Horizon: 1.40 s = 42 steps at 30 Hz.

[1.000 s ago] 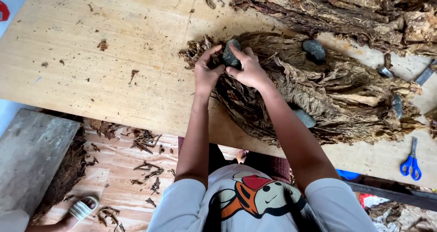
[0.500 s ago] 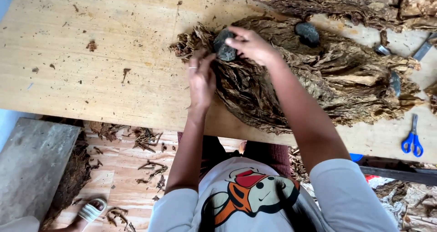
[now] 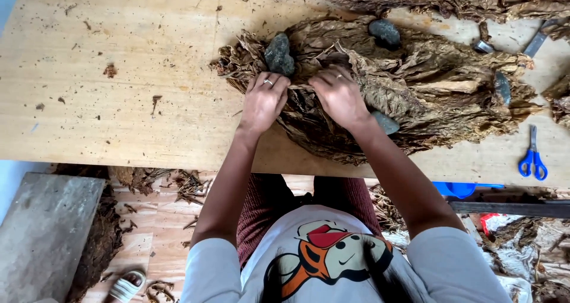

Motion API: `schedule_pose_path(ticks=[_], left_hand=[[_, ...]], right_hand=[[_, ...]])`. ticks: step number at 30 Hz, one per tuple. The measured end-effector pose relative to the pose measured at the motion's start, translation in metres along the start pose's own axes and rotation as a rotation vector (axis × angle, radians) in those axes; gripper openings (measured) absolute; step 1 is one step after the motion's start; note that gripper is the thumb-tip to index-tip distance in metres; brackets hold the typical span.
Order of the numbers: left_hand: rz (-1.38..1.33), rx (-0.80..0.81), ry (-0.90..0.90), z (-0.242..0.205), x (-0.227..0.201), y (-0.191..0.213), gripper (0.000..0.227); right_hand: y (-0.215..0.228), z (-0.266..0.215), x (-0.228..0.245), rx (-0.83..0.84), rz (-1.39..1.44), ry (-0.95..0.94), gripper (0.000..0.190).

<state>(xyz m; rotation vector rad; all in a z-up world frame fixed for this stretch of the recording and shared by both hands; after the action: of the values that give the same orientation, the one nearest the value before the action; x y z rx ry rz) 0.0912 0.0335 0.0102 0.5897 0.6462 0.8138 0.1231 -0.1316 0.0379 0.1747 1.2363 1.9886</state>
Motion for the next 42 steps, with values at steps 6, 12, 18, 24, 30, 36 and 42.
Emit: schedule_pose_path(ticks=[6, 12, 18, 24, 30, 36, 42], left_hand=[[0.151, -0.047, -0.016, -0.013, 0.011, -0.018, 0.025], [0.161, -0.18, -0.154, -0.011, 0.004, 0.0, 0.009], [0.063, -0.129, -0.201, -0.024, -0.002, 0.011, 0.008], [-0.035, -0.101, -0.22, -0.037, -0.007, 0.025, 0.01], [-0.066, -0.095, -0.201, -0.04, -0.008, 0.023, 0.014], [0.018, 0.016, -0.111, -0.032, -0.02, 0.02, 0.014], [-0.037, 0.048, -0.039, 0.027, -0.099, 0.026, 0.025]], right_hand=[[0.015, -0.031, 0.016, -0.181, -0.048, 0.075, 0.007], [0.026, -0.045, 0.012, -0.254, 0.068, 0.043, 0.009], [0.034, -0.057, 0.005, -0.297, 0.141, 0.005, 0.009], [0.042, -0.067, 0.008, -0.317, 0.198, 0.016, 0.009], [0.044, -0.078, 0.015, -0.337, 0.111, 0.067, 0.012], [0.038, -0.088, 0.028, -0.308, 0.059, 0.062, 0.013], [0.052, -0.083, 0.039, -0.291, 0.035, 0.022, 0.01]])
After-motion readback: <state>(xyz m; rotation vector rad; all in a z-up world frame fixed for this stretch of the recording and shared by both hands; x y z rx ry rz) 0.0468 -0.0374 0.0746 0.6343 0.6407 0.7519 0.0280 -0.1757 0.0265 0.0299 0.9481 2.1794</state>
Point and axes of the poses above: each hand's wrist, its own z-axis towards the middle knuckle, its own y-axis out of the back of the hand, x = y × z, the point moved 5 cm from there along z, towards the middle knuckle, and after that the axes turned 13 degrees about -z, right-handed, at the moved point
